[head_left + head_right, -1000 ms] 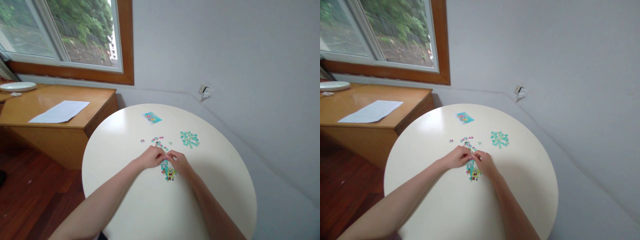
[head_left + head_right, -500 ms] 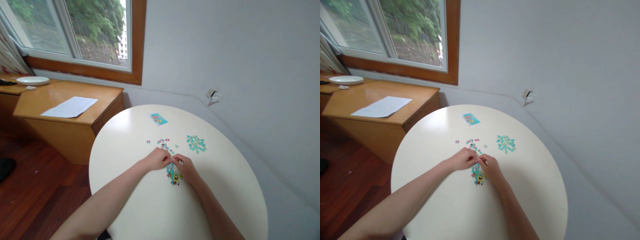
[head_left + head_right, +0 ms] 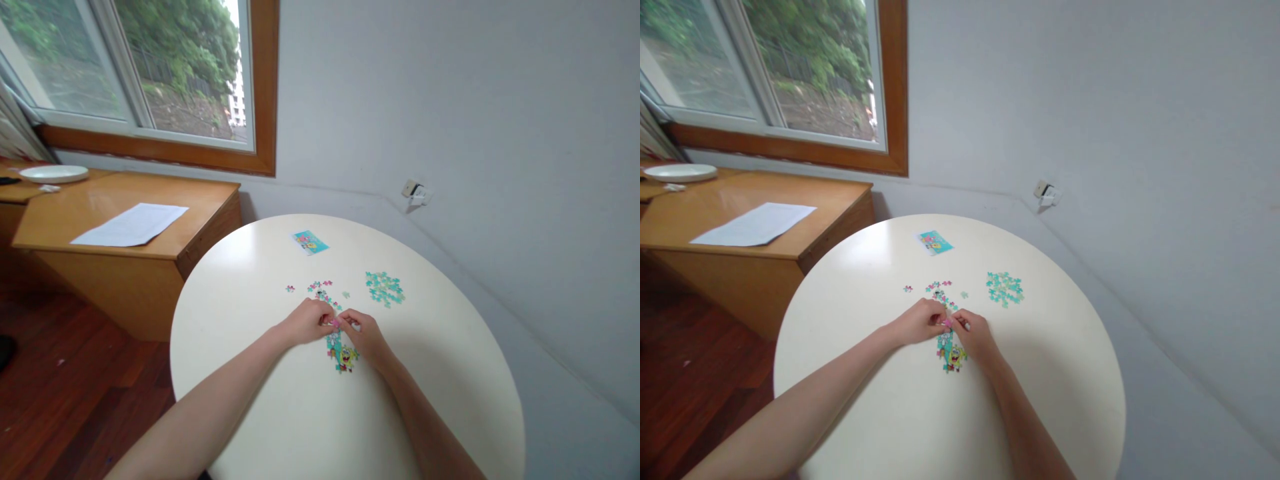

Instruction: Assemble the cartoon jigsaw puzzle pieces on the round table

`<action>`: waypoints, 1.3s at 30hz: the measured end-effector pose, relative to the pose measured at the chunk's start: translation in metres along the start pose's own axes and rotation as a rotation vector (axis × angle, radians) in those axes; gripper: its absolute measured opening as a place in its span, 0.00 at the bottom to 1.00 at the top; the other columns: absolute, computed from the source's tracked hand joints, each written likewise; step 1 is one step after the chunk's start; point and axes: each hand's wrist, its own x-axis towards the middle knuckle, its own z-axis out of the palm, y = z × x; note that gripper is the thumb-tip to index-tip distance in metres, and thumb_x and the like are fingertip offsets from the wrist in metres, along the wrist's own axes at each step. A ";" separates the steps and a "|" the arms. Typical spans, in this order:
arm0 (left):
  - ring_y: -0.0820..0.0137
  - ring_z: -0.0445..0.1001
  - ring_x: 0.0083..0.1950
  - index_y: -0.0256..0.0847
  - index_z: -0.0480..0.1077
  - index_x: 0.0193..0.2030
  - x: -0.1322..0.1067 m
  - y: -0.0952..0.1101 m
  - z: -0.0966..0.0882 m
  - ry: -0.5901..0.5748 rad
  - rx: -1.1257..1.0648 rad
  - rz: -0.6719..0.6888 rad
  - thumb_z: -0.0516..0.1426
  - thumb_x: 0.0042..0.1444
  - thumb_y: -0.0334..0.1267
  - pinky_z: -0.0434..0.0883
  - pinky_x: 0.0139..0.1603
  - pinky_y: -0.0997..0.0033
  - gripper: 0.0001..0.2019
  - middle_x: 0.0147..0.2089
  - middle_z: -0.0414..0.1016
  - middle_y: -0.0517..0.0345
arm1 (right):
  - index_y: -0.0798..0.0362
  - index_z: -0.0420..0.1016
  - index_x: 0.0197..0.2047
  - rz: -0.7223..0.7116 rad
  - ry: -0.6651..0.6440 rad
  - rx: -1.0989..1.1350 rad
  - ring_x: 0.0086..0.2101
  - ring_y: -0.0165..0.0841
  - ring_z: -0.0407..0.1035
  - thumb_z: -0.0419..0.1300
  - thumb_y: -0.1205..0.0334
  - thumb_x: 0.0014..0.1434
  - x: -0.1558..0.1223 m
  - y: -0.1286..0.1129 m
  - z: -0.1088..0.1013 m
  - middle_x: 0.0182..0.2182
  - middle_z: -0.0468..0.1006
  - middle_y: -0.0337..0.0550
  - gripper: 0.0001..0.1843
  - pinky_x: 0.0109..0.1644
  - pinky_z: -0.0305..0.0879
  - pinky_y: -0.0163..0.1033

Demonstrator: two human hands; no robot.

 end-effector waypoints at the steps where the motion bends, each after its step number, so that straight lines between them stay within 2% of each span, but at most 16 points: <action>1: 0.77 0.58 0.24 0.38 0.62 0.21 0.000 0.000 0.000 -0.005 -0.009 -0.009 0.58 0.48 0.35 0.54 0.27 0.77 0.10 0.20 0.59 0.66 | 0.53 0.71 0.26 0.004 0.001 0.001 0.24 0.30 0.66 0.52 0.58 0.53 0.000 0.000 0.000 0.21 0.74 0.39 0.11 0.30 0.60 0.34; 6: 0.77 0.56 0.24 0.38 0.61 0.22 0.001 0.000 0.000 -0.013 -0.024 -0.026 0.61 0.45 0.37 0.53 0.26 0.77 0.12 0.20 0.58 0.67 | 0.53 0.70 0.25 0.013 0.004 0.011 0.23 0.30 0.64 0.52 0.57 0.53 0.001 0.002 0.001 0.20 0.72 0.38 0.12 0.30 0.59 0.34; 17: 0.78 0.57 0.24 0.38 0.59 0.21 0.000 -0.002 0.001 -0.002 -0.046 -0.024 0.57 0.47 0.32 0.53 0.27 0.78 0.09 0.20 0.59 0.66 | 0.53 0.71 0.25 0.019 -0.026 0.013 0.24 0.30 0.64 0.52 0.58 0.53 0.001 0.000 -0.001 0.20 0.72 0.38 0.12 0.29 0.59 0.33; 39: 0.78 0.57 0.23 0.38 0.61 0.21 -0.002 0.004 -0.002 0.009 -0.065 -0.015 0.55 0.52 0.38 0.53 0.25 0.77 0.12 0.20 0.59 0.65 | 0.53 0.70 0.26 0.034 -0.038 -0.008 0.25 0.30 0.66 0.50 0.58 0.55 0.001 0.001 0.000 0.21 0.73 0.38 0.12 0.31 0.60 0.34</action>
